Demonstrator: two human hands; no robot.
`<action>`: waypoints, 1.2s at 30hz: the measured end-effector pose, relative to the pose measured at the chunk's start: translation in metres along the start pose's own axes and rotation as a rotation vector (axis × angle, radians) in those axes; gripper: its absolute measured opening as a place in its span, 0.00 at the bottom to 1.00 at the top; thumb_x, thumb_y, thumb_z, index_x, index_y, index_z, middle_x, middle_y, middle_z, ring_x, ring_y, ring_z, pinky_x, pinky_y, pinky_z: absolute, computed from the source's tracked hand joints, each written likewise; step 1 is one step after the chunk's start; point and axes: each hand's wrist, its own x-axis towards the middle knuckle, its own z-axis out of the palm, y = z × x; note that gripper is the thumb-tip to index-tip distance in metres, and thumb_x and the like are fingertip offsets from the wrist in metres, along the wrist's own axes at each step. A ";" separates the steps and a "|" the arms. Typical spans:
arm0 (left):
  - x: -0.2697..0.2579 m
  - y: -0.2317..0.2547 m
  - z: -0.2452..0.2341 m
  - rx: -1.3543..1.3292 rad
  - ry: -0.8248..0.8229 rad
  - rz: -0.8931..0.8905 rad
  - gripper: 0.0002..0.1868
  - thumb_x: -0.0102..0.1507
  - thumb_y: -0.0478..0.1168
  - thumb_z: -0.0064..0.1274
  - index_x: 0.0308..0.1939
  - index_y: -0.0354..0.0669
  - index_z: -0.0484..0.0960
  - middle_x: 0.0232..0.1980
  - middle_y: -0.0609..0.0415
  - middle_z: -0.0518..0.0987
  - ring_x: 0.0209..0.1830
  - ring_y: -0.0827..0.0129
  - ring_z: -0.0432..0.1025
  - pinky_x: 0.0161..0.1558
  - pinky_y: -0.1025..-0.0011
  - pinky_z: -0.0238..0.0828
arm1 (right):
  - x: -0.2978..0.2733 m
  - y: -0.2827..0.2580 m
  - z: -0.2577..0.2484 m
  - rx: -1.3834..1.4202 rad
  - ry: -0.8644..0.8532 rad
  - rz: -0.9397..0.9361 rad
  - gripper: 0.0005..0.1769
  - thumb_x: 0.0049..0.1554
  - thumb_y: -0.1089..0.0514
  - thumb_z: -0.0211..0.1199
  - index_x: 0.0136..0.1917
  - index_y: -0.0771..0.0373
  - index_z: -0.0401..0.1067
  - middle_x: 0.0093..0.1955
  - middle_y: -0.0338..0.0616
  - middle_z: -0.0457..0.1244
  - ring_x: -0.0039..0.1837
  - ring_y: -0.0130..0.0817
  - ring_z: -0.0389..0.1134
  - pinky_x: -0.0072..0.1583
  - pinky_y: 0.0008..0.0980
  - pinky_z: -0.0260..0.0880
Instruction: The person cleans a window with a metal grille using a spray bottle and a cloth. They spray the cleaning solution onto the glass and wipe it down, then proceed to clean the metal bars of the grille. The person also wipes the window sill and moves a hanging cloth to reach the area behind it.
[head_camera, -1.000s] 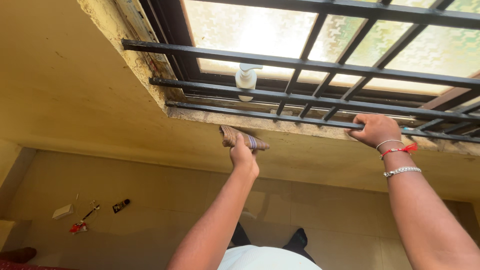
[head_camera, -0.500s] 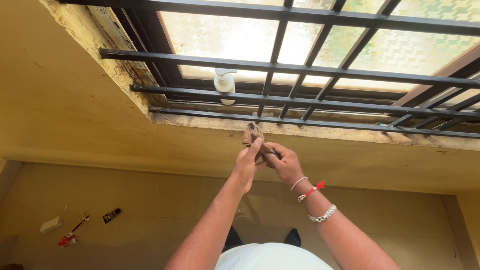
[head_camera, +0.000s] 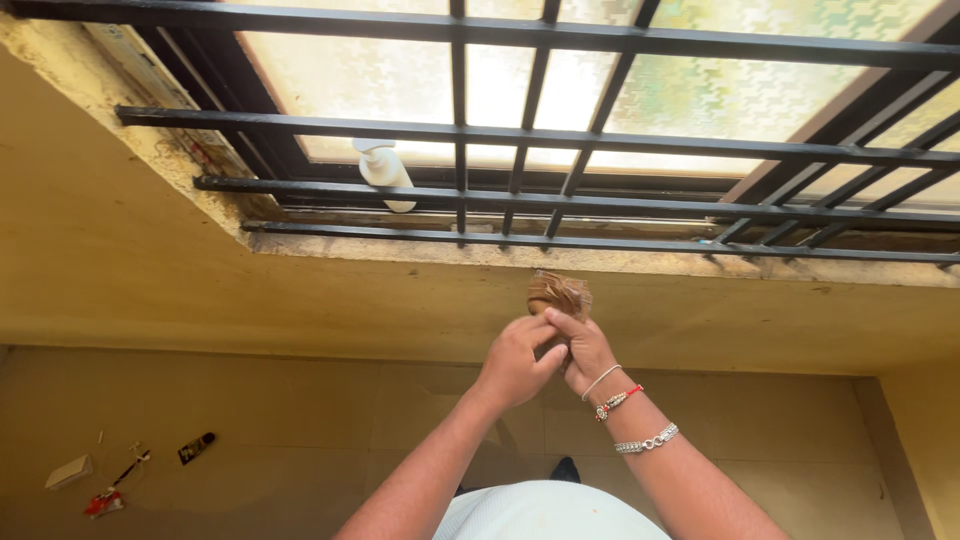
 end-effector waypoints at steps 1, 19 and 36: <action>0.001 0.000 0.002 0.000 -0.028 0.012 0.16 0.61 0.42 0.59 0.52 0.42 0.84 0.59 0.46 0.82 0.61 0.50 0.74 0.62 0.57 0.69 | -0.001 -0.004 -0.004 0.090 0.074 0.021 0.18 0.61 0.57 0.62 0.61 0.69 0.69 0.50 0.46 0.69 0.51 0.36 0.71 0.52 0.37 0.75; 0.019 -0.093 -0.089 0.990 -0.363 -0.460 0.57 0.62 0.59 0.55 0.83 0.48 0.33 0.86 0.58 0.27 0.85 0.59 0.21 0.76 0.48 0.45 | -0.014 -0.079 -0.121 -1.808 0.717 -1.206 0.23 0.52 0.63 0.65 0.60 0.48 0.79 0.67 0.37 0.66 0.69 0.43 0.62 0.65 0.48 0.57; 0.029 -0.124 -0.101 1.033 -0.364 -0.642 0.65 0.61 0.62 0.56 0.81 0.42 0.23 0.85 0.50 0.18 0.82 0.53 0.12 0.76 0.35 0.33 | 0.027 -0.093 -0.109 -1.957 0.468 -1.085 0.26 0.53 0.67 0.60 0.64 0.56 0.77 0.61 0.46 0.69 0.71 0.46 0.65 0.72 0.45 0.60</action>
